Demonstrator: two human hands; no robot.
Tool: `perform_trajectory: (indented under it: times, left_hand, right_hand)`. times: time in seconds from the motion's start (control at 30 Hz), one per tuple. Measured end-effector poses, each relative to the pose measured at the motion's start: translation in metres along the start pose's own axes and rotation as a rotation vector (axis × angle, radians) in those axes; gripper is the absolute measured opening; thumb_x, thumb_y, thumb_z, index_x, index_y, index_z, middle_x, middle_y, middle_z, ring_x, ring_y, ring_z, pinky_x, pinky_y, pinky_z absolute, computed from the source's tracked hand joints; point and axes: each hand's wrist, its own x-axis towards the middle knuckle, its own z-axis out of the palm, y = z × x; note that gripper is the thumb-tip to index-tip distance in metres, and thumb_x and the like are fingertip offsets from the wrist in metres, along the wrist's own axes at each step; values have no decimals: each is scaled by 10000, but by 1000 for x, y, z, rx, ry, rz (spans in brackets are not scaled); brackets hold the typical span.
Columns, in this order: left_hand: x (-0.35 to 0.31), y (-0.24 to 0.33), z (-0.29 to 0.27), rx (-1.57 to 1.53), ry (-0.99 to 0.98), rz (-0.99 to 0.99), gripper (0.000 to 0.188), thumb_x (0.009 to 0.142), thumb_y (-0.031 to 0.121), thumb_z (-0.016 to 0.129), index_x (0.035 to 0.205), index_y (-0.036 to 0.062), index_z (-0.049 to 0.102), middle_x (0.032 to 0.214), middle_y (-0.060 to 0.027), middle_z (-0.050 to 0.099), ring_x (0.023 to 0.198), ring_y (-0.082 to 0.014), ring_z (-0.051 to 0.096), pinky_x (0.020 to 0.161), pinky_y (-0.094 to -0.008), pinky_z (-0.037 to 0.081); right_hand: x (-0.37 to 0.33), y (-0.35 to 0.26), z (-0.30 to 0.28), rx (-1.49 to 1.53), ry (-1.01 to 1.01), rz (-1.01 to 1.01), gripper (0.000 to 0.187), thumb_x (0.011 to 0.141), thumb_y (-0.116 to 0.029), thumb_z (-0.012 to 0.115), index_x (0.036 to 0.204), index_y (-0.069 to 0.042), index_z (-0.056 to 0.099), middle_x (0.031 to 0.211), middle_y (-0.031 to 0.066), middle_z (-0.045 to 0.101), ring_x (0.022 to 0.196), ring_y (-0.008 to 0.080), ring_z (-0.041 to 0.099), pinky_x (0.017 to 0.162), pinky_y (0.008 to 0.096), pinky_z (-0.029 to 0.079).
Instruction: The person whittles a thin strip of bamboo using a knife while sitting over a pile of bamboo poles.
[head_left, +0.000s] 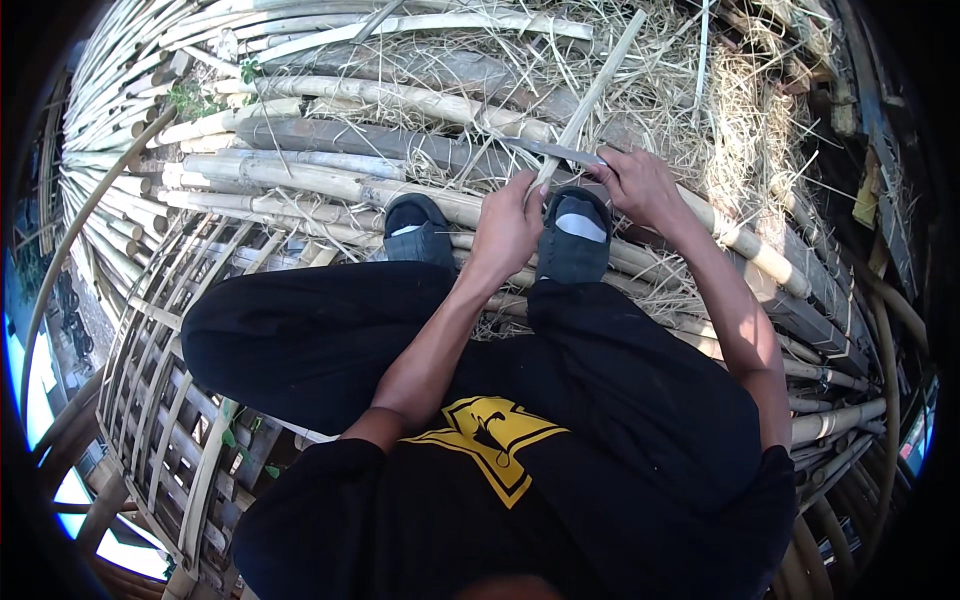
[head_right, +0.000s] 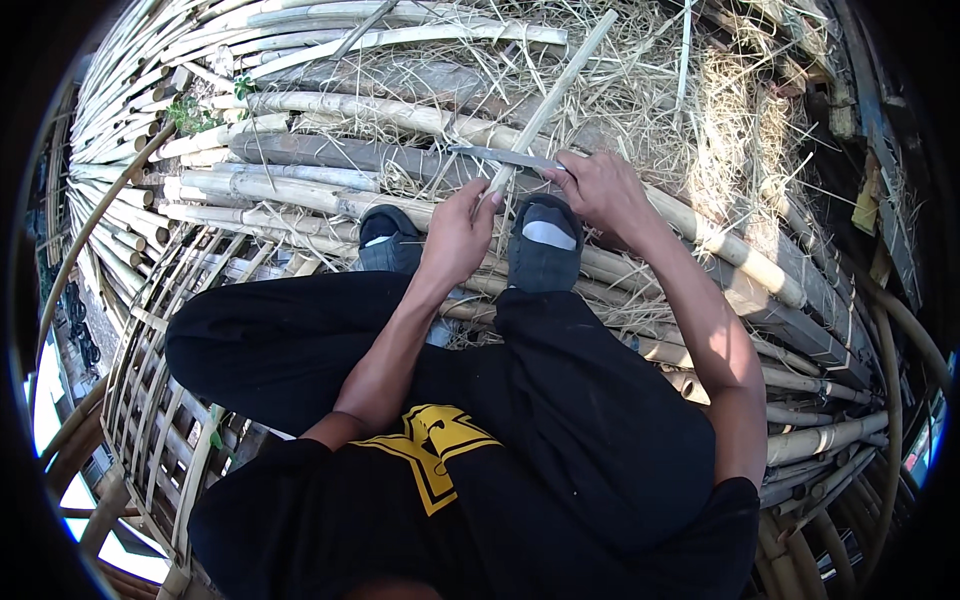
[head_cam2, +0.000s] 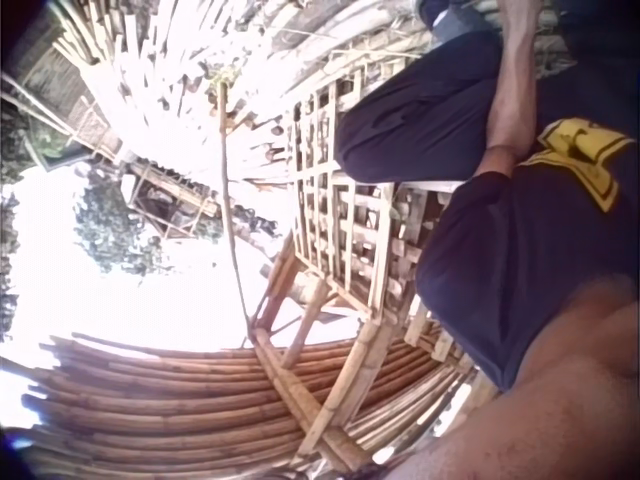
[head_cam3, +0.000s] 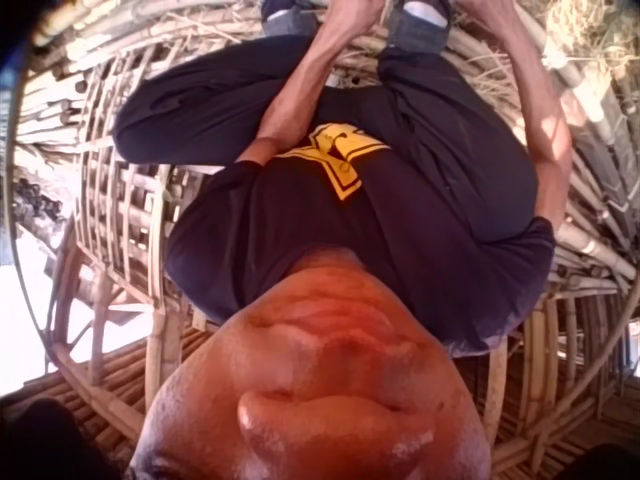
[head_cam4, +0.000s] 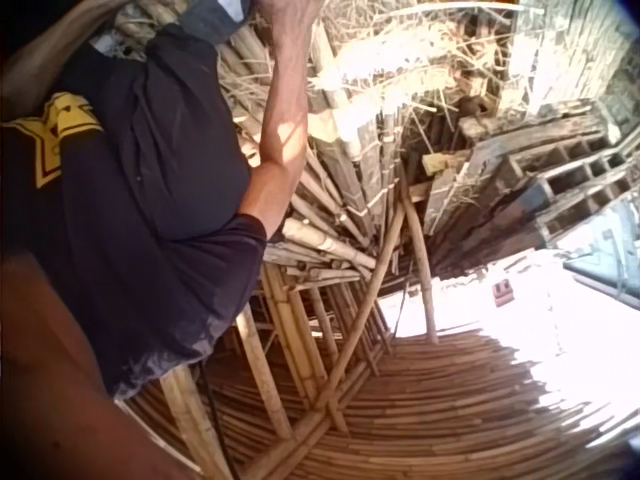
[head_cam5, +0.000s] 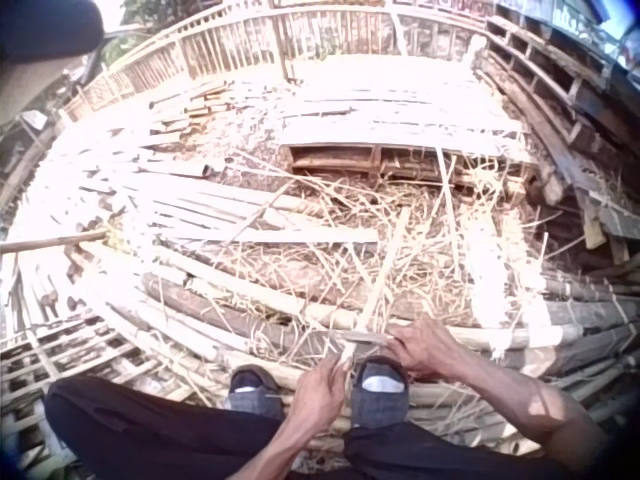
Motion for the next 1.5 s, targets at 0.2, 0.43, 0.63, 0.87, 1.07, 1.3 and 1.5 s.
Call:
perform_trajectory:
  times: [0.2,0.43,0.63,0.87,1.07,1.3,1.5]
  left_hand:
    - [-18,0,-6,-20,-91,-31,209,954,192,539,1004,-8,570,642,-135,550,557,-200,511,548,-367,412]
    - [-4,-6,-2,-379,-150,-134,197,997,202,484,1005,9,526,588,-5,455,477,-55,372,447,-229,318]
    - [1,-7,10,-877,-322,-317,196,993,208,501,1100,44,501,679,0,532,472,-49,457,439,-194,379]
    - [4,-7,13,-991,-150,-335,293,939,197,606,1213,92,599,922,8,629,878,-73,584,756,-250,445]
    - [13,-11,7,-1078,179,-258,269,866,194,706,1098,65,661,853,33,649,744,-33,552,631,-196,411]
    - [13,-18,11,-1138,279,-257,270,822,152,750,1041,17,666,773,21,613,660,-39,518,589,-189,413]
    - [12,-17,6,-1077,212,-290,255,841,191,737,1024,26,671,742,19,612,651,-44,536,572,-195,417]
  right_hand:
    - [15,117,-40,-6,228,519,530,1002,-427,299,878,-15,608,770,255,638,738,435,614,699,519,462]
    - [-16,120,-72,808,473,777,501,942,-547,467,723,-96,486,515,-72,341,414,38,293,381,256,232]
    - [4,5,-10,1306,28,620,327,936,-367,580,921,-41,562,539,-52,384,394,32,297,366,215,218]
    - [18,-61,5,1370,-55,493,283,945,-312,581,987,-32,596,679,-12,571,398,10,337,345,209,224]
    - [4,-50,-5,1132,-184,336,274,917,-294,634,946,-22,637,793,32,666,482,13,429,422,220,321]
    - [-1,-46,-23,926,-291,280,281,847,-302,721,871,-28,662,702,6,621,624,42,532,553,218,401]
    - [3,-43,-32,856,-146,289,249,843,-269,726,850,-32,650,657,-14,588,569,44,493,504,213,353]
